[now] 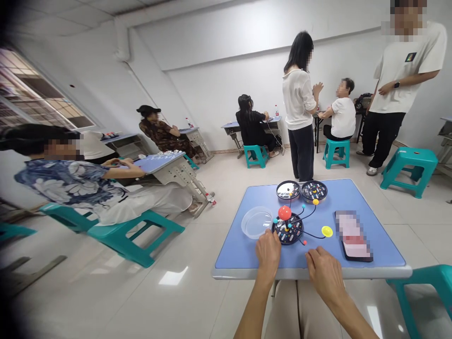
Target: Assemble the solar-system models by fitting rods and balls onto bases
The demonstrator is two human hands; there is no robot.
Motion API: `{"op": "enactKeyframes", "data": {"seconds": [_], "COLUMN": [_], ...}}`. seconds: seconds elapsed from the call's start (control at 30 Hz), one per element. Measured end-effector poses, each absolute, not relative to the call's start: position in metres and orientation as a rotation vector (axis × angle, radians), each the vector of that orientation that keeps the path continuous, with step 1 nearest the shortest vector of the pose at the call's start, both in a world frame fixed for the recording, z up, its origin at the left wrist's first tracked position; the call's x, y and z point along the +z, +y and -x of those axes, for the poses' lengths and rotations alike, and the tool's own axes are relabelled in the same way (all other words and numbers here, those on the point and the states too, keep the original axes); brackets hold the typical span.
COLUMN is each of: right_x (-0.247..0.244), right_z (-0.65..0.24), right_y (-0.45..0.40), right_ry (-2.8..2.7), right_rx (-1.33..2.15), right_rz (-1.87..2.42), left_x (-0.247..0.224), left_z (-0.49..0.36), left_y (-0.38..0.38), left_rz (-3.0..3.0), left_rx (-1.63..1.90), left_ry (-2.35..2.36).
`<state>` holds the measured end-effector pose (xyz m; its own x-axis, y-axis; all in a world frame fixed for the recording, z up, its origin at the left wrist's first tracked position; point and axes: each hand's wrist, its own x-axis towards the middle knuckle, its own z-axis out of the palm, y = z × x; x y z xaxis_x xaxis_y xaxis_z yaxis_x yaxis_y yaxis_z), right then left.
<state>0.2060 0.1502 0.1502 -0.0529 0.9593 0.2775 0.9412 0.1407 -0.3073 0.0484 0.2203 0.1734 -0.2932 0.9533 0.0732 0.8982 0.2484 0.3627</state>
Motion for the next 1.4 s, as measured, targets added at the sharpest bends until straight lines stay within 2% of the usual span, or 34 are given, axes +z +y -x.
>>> {"op": "enactKeyframes", "data": {"seconds": [0.5, 1.0, 1.13, 1.4], "right_x": [0.151, 0.142, 0.143, 0.182], "right_z": [-0.202, -0.201, -0.197, -0.169], "right_y": [0.162, 0.168, 0.165, 0.184], "right_ry": [-1.827, -1.449, -1.24, -1.242], "right_rx": [0.267, 0.622, 0.826, 0.871], "right_rz": [1.935, 1.657, 1.591, 1.483], "left_x": [0.176, 0.165, 0.174, 0.209], "left_z": [-0.049, -0.052, -0.05, -0.019], "left_y": [0.209, 0.194, 0.191, 0.197], "left_rz": [-1.646, -1.585, -1.538, -1.459], "left_rx": [0.731, 0.936, 0.974, 1.069], "left_ry": [2.204, 2.04, 2.021, 2.065]}}
